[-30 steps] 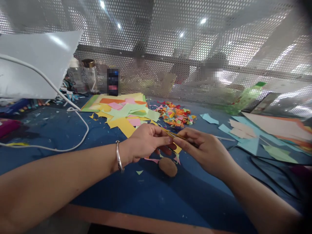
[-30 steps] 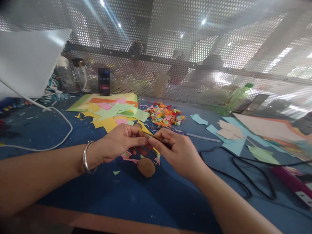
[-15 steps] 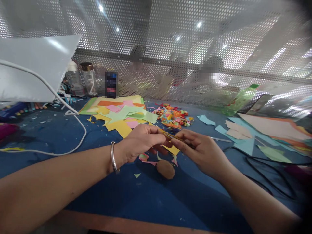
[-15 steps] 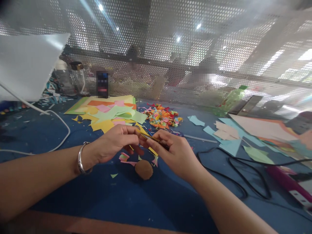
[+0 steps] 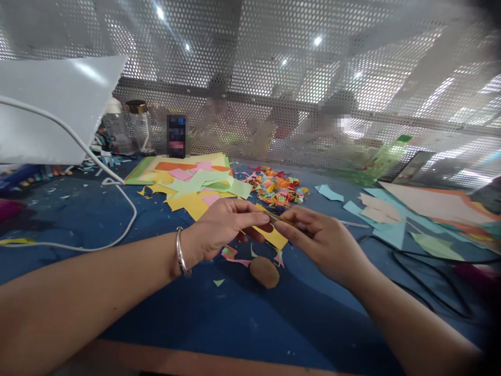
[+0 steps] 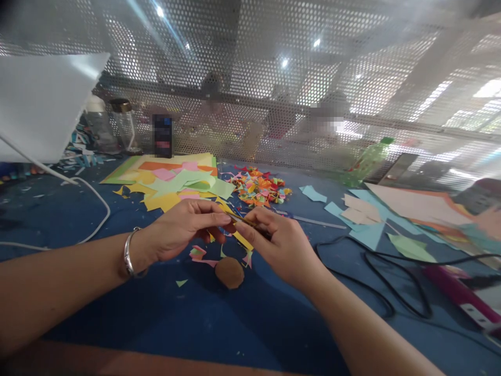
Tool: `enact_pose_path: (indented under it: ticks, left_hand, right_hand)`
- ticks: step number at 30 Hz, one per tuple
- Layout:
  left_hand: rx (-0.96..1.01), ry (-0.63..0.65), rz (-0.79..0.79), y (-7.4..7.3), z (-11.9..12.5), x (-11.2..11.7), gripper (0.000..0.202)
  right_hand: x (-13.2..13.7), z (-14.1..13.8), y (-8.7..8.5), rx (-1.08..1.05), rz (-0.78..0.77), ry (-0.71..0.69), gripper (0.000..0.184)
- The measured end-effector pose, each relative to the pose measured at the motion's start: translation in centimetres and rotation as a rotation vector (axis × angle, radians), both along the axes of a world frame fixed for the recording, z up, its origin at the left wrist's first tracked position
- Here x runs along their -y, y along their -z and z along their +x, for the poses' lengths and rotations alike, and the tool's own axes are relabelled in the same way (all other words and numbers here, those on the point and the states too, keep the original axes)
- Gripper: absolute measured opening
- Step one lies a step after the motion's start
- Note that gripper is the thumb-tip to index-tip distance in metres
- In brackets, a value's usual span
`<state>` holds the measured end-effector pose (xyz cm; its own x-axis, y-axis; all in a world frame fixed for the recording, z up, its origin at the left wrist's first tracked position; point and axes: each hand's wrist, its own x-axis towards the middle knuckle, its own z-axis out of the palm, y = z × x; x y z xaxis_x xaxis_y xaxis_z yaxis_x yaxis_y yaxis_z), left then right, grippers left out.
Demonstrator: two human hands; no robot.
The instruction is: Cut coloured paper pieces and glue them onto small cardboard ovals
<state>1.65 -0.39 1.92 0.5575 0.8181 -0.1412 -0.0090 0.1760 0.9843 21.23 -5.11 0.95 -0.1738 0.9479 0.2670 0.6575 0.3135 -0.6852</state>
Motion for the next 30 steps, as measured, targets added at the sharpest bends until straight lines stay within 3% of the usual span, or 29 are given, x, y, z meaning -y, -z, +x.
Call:
enact_pose_path:
  ticks: [18, 25, 30]
  left_hand:
    - [-0.009, 0.055, 0.041, -0.06, -0.22, -0.09, 0.012]
    - [0.023, -0.066, 0.052, -0.52, -0.27, -0.42, 0.007]
    - [0.078, -0.073, 0.084, -0.62, -0.3, -0.44, 0.007]
  right_hand:
    - [0.17, -0.21, -0.12, 0.008, 0.024, 0.014, 0.039]
    - [0.12, -0.04, -0.21, -0.001, 0.009, 0.021, 0.04]
    - [0.15, -0.02, -0.27, 0.013, 0.013, 0.012, 0.04]
